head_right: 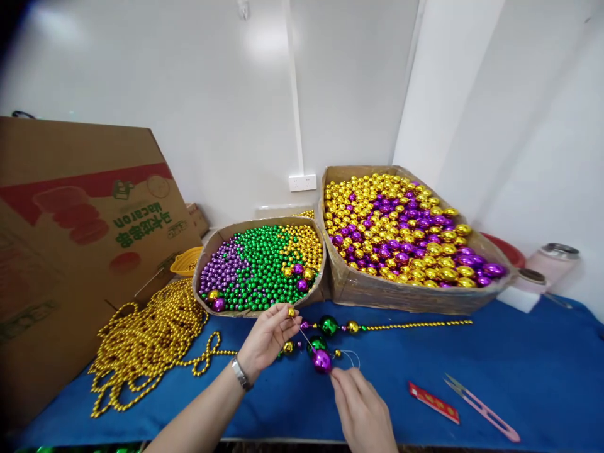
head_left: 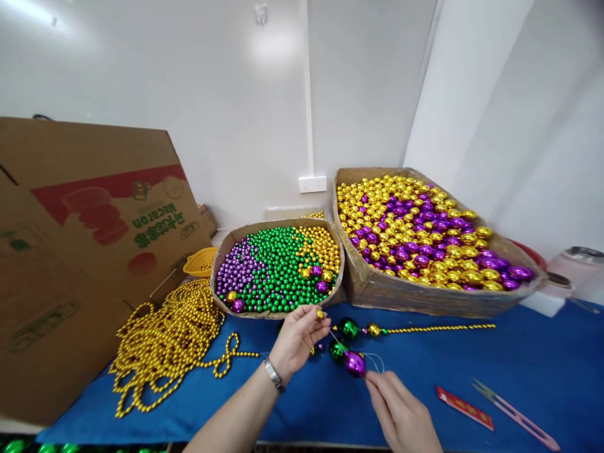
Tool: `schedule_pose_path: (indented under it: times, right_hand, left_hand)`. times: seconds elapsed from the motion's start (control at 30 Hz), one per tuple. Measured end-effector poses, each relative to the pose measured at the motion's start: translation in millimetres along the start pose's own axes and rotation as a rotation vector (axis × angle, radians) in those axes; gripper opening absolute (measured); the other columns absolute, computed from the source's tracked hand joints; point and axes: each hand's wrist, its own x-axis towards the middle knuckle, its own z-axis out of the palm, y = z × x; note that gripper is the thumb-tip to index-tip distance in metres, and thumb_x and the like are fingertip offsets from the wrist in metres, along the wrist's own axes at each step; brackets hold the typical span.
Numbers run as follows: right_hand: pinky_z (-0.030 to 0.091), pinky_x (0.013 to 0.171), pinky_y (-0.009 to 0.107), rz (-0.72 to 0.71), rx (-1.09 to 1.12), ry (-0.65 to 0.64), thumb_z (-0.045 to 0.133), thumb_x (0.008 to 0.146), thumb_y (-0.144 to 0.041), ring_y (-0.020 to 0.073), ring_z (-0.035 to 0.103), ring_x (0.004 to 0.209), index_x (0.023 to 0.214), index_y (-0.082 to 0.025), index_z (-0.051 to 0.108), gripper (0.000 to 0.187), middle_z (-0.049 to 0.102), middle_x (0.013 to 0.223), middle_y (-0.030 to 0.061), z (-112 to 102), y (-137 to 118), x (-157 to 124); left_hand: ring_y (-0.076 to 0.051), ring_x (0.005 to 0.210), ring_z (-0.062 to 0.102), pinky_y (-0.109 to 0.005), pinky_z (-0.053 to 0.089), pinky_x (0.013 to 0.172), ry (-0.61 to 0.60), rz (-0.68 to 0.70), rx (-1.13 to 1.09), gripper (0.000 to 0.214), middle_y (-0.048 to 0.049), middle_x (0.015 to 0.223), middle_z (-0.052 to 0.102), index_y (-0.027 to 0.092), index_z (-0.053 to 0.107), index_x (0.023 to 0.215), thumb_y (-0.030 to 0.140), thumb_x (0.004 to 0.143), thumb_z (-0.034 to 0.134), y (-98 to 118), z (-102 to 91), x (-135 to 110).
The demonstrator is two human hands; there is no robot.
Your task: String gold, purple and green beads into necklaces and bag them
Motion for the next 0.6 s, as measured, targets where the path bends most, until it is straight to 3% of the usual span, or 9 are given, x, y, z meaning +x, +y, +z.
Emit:
schedule_pose_path:
  times: [0.23,0.43,0.5,0.6]
  right_hand:
    - [0.05,0.057,0.023,0.04,0.0,0.007,0.035,0.095,-0.031,0.015,0.063,0.063,0.097,-0.02,0.06,0.028,0.063,0.075,0.0036,4.9,-1.2,0.3]
    - [0.052,0.063,0.021,0.141,0.175,-0.032,0.037,0.094,-0.031,0.0141,0.065,0.069,0.096,-0.022,0.06,0.025,0.065,0.08,0.0036,7.6,-6.7,4.9]
    - [0.052,0.063,0.02,0.171,0.232,-0.058,0.039,0.094,-0.032,0.0139,0.066,0.069,0.095,-0.022,0.06,0.023,0.066,0.079,0.003,8.6,-3.8,1.1]
    - [0.053,0.059,0.018,0.202,0.286,-0.058,0.043,0.091,-0.037,0.0147,0.067,0.07,0.094,-0.022,0.06,0.022,0.066,0.08,0.0034,11.0,8.0,-10.0]
  left_hand:
    - [-0.016,0.076,0.065,-0.027,0.051,0.07,-0.008,0.066,0.081,0.025,-0.0045,0.081,0.065,0.013,0.061,0.084,0.028,0.069,0.075,-4.1,7.1,-7.4]
    - [-0.013,0.078,0.062,-0.023,0.048,0.071,-0.147,0.122,0.33,0.029,-0.0065,0.086,0.068,0.014,0.063,0.091,0.024,0.067,0.077,-19.4,7.9,-17.9]
    - [-0.014,0.082,0.061,-0.024,0.047,0.074,-0.195,0.129,0.395,0.029,-0.0083,0.091,0.068,0.014,0.063,0.095,0.026,0.071,0.073,-17.7,5.9,-21.1]
    - [-0.016,0.085,0.061,-0.025,0.047,0.074,-0.175,0.193,0.488,0.027,-0.0093,0.095,0.068,0.014,0.064,0.095,0.032,0.075,0.068,-7.2,-1.2,-21.2]
